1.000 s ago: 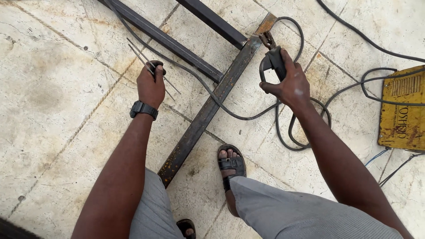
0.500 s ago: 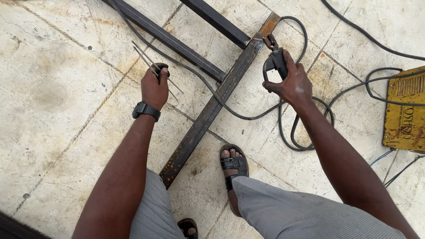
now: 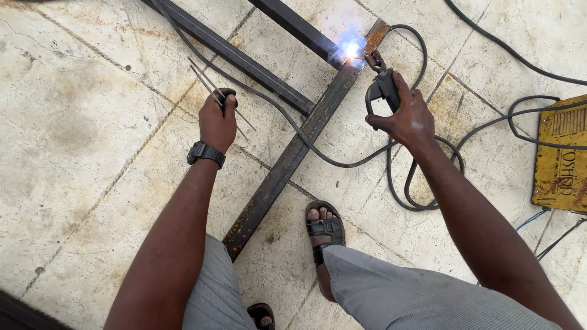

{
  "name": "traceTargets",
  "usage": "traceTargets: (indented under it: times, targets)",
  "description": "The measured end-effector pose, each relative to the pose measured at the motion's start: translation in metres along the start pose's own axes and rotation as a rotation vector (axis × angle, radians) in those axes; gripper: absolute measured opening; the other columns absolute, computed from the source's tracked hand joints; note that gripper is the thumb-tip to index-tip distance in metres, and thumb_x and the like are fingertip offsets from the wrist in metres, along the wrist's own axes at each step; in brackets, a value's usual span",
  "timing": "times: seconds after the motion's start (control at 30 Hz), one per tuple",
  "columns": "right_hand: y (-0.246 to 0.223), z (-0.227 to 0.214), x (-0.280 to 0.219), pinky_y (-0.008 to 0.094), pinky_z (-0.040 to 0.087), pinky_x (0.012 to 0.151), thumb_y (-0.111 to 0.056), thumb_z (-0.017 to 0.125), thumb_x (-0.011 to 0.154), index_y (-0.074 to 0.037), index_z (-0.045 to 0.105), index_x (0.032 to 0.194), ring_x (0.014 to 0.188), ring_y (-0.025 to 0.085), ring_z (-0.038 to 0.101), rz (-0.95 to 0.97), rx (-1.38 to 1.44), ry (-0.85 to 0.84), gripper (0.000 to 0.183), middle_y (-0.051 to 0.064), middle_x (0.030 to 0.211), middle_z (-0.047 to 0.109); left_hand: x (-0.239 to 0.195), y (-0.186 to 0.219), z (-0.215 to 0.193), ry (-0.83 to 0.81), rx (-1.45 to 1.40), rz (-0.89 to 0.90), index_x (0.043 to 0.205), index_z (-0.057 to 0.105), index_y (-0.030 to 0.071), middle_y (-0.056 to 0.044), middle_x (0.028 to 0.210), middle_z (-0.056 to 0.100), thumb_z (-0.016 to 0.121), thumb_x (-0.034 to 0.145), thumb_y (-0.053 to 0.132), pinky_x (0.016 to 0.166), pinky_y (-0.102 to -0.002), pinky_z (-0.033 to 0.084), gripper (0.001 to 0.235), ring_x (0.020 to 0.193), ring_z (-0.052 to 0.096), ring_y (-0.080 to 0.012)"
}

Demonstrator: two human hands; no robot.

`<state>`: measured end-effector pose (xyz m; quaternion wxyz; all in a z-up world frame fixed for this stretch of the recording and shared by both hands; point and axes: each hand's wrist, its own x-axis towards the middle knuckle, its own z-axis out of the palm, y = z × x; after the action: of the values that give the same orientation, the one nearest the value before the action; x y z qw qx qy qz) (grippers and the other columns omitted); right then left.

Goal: The recorder is welding metal bars together to form a frame.

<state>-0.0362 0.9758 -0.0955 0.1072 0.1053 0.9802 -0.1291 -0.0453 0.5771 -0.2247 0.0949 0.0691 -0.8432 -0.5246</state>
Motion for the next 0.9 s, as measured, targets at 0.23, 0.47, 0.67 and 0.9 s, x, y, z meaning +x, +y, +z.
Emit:
traceTargets:
  times: [0.23, 0.47, 0.67, 0.9]
  targets:
    - [0.004, 0.003, 0.003, 0.049, 0.057, 0.091, -0.053, 0.092, 0.063, -0.021, 0.03, 0.164, 0.106, 0.038, 0.067, -0.037, -0.002, 0.028, 0.123, 0.024, 0.126, 0.056, 0.001, -0.004, -0.001, 0.012, -0.029, 0.003, 0.114, 0.069, 0.003, -0.011, 0.093, 0.075, 0.061, 0.107, 0.027, 0.075, -0.036, 0.058, 0.026, 0.084, 0.073, -0.02]
    - [0.01, 0.007, 0.003, 0.048, 0.056, 0.095, -0.053, 0.093, 0.065, -0.018, 0.026, 0.165, 0.111, 0.039, 0.065, -0.051, 0.063, 0.08, 0.126, 0.025, 0.13, 0.054, 0.002, -0.002, -0.003, -0.007, 0.019, 0.009, 0.113, 0.069, 0.003, -0.01, 0.092, 0.074, 0.06, 0.107, 0.025, 0.073, -0.036, 0.057, 0.025, 0.082, 0.072, -0.0203]
    - [0.006, 0.005, 0.002, 0.048, 0.057, 0.094, -0.054, 0.092, 0.064, -0.022, 0.025, 0.166, 0.11, 0.038, 0.066, 0.028, 0.037, 0.014, 0.126, 0.023, 0.13, 0.055, 0.001, -0.003, -0.005, 0.013, 0.003, 0.01, 0.113, 0.069, 0.002, -0.012, 0.091, 0.075, 0.061, 0.107, 0.025, 0.072, -0.037, 0.057, 0.025, 0.081, 0.073, -0.0213]
    - [0.005, 0.006, 0.004, 0.049, 0.057, 0.093, -0.055, 0.093, 0.063, -0.023, 0.025, 0.166, 0.109, 0.038, 0.065, 0.05, 0.043, 0.009, 0.127, 0.022, 0.131, 0.055, -0.005, 0.0, -0.004, -0.03, 0.061, 0.021, 0.114, 0.069, 0.003, -0.014, 0.097, 0.074, 0.063, 0.106, 0.027, 0.073, -0.039, 0.056, 0.026, 0.084, 0.071, -0.0252]
